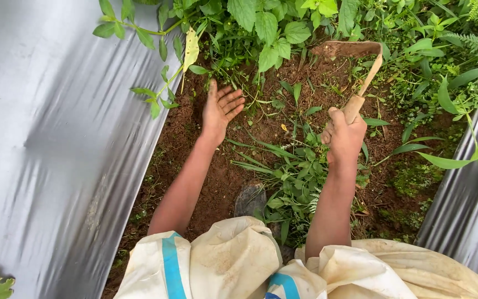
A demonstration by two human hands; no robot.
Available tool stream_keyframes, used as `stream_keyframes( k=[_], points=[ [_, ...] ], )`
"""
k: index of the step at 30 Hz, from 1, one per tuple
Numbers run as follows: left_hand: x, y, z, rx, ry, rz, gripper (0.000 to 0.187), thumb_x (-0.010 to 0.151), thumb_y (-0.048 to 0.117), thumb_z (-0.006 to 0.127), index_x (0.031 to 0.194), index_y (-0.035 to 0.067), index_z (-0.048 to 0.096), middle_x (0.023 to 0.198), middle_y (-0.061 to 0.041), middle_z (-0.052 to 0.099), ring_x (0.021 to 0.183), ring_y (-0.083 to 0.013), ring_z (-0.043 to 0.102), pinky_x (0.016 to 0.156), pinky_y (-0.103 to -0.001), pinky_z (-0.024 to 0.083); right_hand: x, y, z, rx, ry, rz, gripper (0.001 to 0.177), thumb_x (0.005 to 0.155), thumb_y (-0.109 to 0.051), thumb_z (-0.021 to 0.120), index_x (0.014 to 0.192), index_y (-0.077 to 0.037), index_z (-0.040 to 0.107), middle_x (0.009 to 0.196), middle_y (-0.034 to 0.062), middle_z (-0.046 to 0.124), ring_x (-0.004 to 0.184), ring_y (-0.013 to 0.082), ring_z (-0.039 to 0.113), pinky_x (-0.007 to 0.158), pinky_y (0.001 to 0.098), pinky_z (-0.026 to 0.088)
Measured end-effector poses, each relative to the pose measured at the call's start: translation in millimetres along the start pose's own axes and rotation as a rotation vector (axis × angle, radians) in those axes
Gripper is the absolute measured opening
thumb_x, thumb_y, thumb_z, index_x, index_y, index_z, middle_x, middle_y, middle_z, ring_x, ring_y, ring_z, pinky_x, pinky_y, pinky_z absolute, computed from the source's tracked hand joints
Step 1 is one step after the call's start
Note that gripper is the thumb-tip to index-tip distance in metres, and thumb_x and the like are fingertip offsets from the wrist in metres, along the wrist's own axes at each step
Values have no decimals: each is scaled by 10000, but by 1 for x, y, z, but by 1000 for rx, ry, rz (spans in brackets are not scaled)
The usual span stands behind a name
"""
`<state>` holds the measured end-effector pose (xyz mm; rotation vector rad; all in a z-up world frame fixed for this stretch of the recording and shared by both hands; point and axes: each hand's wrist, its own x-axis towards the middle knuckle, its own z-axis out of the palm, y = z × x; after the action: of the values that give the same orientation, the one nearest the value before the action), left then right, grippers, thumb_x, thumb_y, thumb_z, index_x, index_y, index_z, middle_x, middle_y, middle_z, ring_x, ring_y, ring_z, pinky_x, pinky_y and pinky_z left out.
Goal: Using a small hand hoe to loosen soil and pulling weeds out of a garden bed by hand.
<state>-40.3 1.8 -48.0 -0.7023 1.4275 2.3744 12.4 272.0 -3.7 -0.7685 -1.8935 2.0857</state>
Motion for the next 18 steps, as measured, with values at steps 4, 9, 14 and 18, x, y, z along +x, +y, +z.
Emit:
stream_keyframes(
  k=[4,9,14,18],
  points=[
    [16,-1,-24,-422,-74,-78,719,1009,573,500,1406,-22,431,1328,-144,635,1079,-229,688,894,-274,614,-4,2,3,-40,-53,43,228,971,-68,627,759,-97,547,484,12,388,365,81,368,377,272,388],
    [29,-5,-31,-461,-42,26,420,1061,429,493,1196,51,616,1064,-46,777,836,-105,732,668,-150,560,-7,-7,6,-51,-73,71,238,958,-72,627,739,-101,538,478,14,385,363,86,369,388,279,393],
    [45,-27,-29,-254,246,104,501,1094,455,346,1160,46,627,905,-98,733,683,-158,665,565,-247,492,0,-5,-6,5,-44,88,237,956,-62,627,740,-92,535,482,21,370,357,95,350,388,287,372],
    [41,-31,-17,-227,316,178,463,1100,442,363,1197,49,587,942,-108,712,712,-178,695,587,-260,512,4,1,-21,21,-49,130,223,970,-71,622,770,-110,531,503,11,353,378,106,356,425,304,382]
  ],
)
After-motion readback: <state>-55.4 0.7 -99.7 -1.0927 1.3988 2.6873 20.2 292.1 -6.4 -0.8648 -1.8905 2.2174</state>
